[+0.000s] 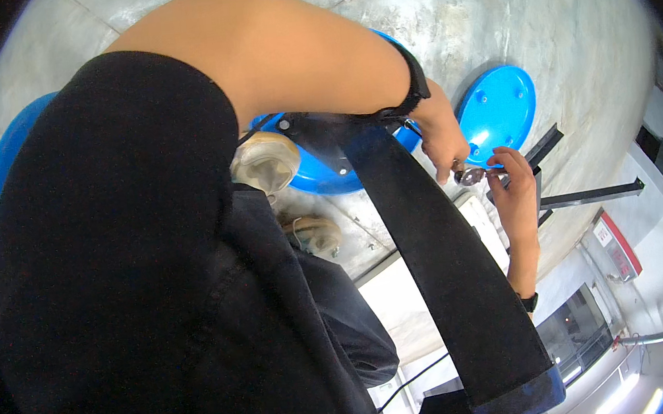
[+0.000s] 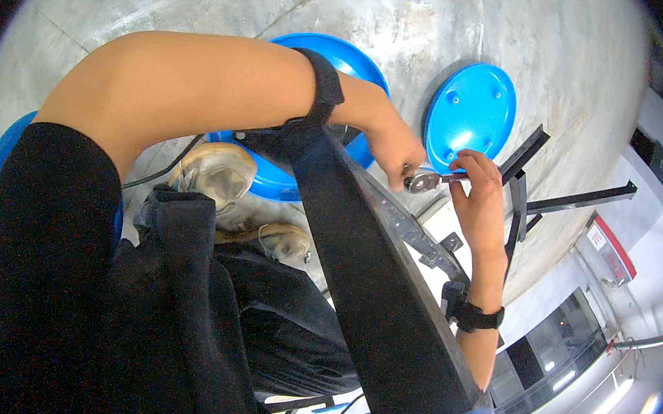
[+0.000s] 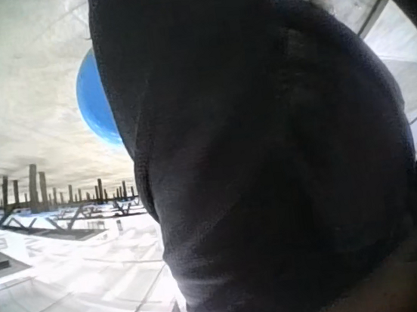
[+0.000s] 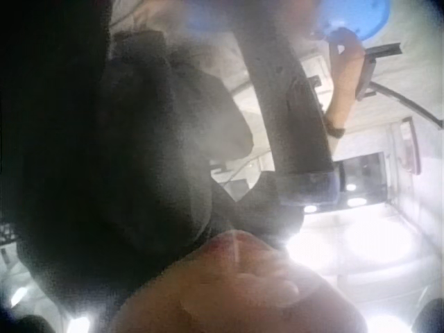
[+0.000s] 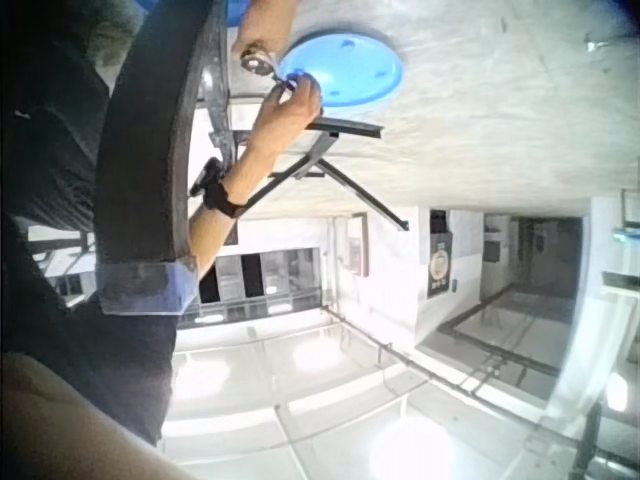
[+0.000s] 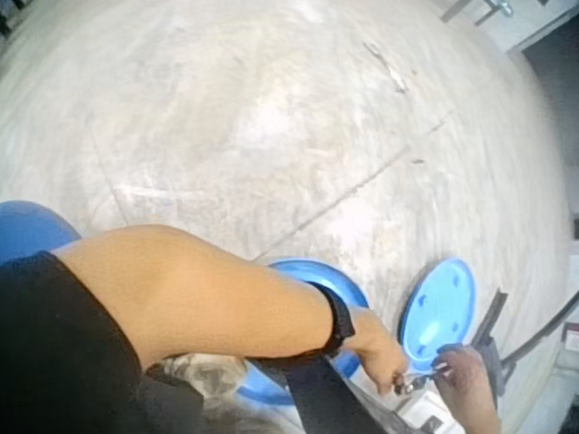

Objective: The person uses a socket wrench to tighten bolts on a blue circular base, then positions a black metal frame over it and aligns the mounting holes by hand.

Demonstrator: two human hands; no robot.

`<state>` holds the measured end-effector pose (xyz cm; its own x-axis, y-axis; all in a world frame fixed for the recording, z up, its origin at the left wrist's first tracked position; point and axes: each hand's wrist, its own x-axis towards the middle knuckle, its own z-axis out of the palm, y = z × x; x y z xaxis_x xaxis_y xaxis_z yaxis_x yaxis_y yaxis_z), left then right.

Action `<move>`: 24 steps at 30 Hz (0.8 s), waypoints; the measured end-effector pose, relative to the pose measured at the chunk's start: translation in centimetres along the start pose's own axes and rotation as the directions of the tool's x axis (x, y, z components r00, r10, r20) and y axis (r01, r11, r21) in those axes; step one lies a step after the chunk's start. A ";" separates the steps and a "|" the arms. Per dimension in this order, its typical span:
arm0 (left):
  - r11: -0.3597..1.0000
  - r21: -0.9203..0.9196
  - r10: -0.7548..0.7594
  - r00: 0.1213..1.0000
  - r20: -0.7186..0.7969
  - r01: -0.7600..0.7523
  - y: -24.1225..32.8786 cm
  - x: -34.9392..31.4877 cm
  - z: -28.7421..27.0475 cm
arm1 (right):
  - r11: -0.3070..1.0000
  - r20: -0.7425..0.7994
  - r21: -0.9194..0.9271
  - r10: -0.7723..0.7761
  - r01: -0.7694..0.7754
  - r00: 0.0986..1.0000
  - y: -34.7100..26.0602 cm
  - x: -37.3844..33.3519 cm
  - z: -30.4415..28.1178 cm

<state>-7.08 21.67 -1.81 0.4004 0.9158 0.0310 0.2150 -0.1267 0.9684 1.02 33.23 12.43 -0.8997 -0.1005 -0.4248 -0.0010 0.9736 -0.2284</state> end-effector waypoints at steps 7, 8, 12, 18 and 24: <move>0.983 -0.042 0.180 0.983 0.044 -0.178 -1.7 0.3 0.8 | 0.890 0.356 0.042 0.410 -0.453 0.839 -2.0 -6.4 2.5; 0.975 -0.113 0.186 0.980 -0.064 -0.193 -2.5 1.3 0.9 | 0.854 0.440 0.042 0.450 -0.518 0.777 -2.0 -8.5 4.1; 0.997 -0.003 0.079 0.997 -0.022 -0.079 -1.9 2.6 0.9 | 0.751 0.517 0.208 0.460 -0.627 0.722 -2.6 -13.3 9.9; 0.968 -0.210 0.099 0.977 -0.190 -0.139 -1.5 0.2 1.0 | 0.903 0.232 0.104 0.385 -0.417 0.893 -1.0 -10.0 5.7; 0.998 -0.017 0.054 0.997 -0.049 -0.055 0.4 -0.9 0.5 | 0.995 -0.246 -0.040 0.076 -0.088 0.966 0.9 -2.1 1.1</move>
<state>-6.94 20.64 -1.55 0.3676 0.9251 0.0955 0.1770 -0.1704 0.9693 3.38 34.08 12.20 -0.9768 0.0271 -0.2126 0.0610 0.9861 -0.1546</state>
